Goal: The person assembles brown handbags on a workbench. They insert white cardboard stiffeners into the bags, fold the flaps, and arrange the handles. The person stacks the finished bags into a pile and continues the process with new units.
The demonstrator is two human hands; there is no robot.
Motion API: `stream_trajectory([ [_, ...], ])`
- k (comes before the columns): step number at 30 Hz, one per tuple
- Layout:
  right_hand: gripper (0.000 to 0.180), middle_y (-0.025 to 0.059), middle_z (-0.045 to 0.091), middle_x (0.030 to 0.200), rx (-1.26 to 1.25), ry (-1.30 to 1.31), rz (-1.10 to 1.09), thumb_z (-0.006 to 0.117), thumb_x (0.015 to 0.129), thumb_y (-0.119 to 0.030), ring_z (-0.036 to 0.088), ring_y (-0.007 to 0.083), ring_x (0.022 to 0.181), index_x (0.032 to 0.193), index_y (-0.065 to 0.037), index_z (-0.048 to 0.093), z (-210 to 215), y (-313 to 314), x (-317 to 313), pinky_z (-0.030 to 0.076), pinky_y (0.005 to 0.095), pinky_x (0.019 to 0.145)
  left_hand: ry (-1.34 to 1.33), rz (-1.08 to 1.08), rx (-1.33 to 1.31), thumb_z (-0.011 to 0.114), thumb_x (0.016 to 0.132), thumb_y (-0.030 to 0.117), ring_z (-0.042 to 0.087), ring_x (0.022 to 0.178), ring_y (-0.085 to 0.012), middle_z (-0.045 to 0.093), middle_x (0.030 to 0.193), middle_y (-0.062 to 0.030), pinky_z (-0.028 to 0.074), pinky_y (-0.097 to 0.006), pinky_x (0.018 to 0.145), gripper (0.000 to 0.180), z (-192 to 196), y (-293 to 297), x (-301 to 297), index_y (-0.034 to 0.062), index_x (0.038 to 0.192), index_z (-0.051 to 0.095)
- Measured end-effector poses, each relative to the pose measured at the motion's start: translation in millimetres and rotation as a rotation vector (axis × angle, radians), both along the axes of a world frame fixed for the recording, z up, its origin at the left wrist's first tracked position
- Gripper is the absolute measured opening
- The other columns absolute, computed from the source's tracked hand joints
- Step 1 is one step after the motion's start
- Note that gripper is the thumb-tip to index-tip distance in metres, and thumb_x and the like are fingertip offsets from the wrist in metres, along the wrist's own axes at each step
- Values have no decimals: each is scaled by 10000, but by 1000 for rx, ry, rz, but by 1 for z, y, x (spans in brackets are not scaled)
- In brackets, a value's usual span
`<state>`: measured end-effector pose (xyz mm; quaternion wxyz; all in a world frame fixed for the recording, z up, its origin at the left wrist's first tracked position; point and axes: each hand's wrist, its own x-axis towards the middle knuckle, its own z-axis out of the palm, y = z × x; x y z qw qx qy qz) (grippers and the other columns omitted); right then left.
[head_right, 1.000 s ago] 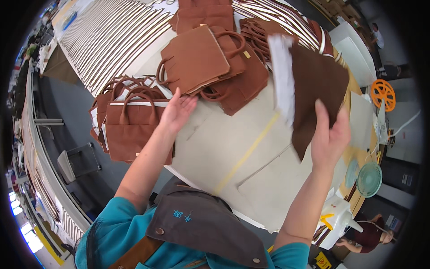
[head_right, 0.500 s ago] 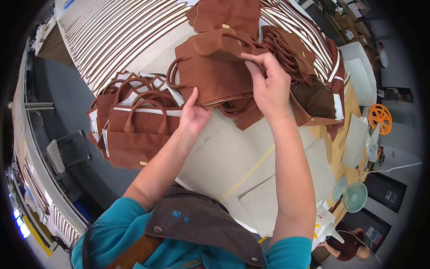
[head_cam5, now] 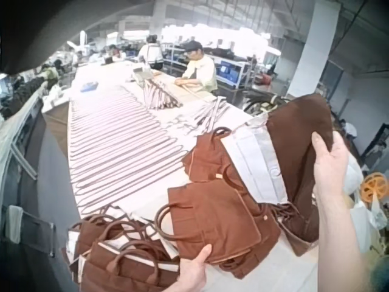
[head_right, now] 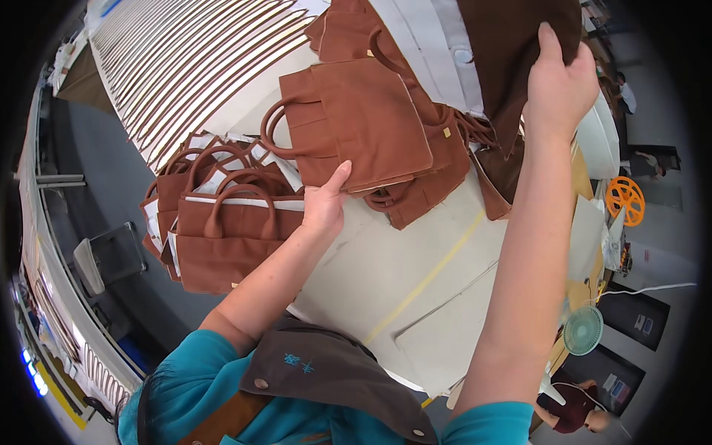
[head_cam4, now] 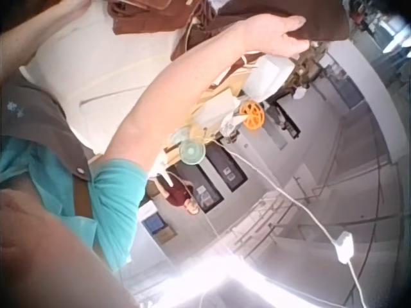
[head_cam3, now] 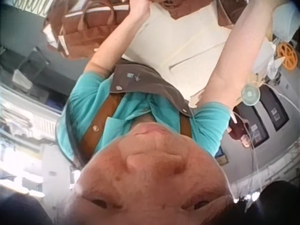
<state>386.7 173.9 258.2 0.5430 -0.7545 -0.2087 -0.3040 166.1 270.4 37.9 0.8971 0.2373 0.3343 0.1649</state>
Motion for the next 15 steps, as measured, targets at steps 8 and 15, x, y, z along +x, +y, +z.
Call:
stream_trajectory([
  [8,107,57,722,972,-411,-2,198,648,913,-86,649,144,850,1001,-31,672,-23,25,-52,496,277,811,2,-11,163,727,858,128,616,1075,-189,643,1197,-97,500,-332,894,454,9,-4,15,-26,1247,551],
  [15,577,116,555,1387,-855,404,712,530,734,97,439,307,1357,1282,-79,575,-133,-30,-113,330,425,1131,11,-479,945,607,826,39,682,847,-287,694,830,-191,531,-375,752,181,34,15,28,-56,976,643],
])
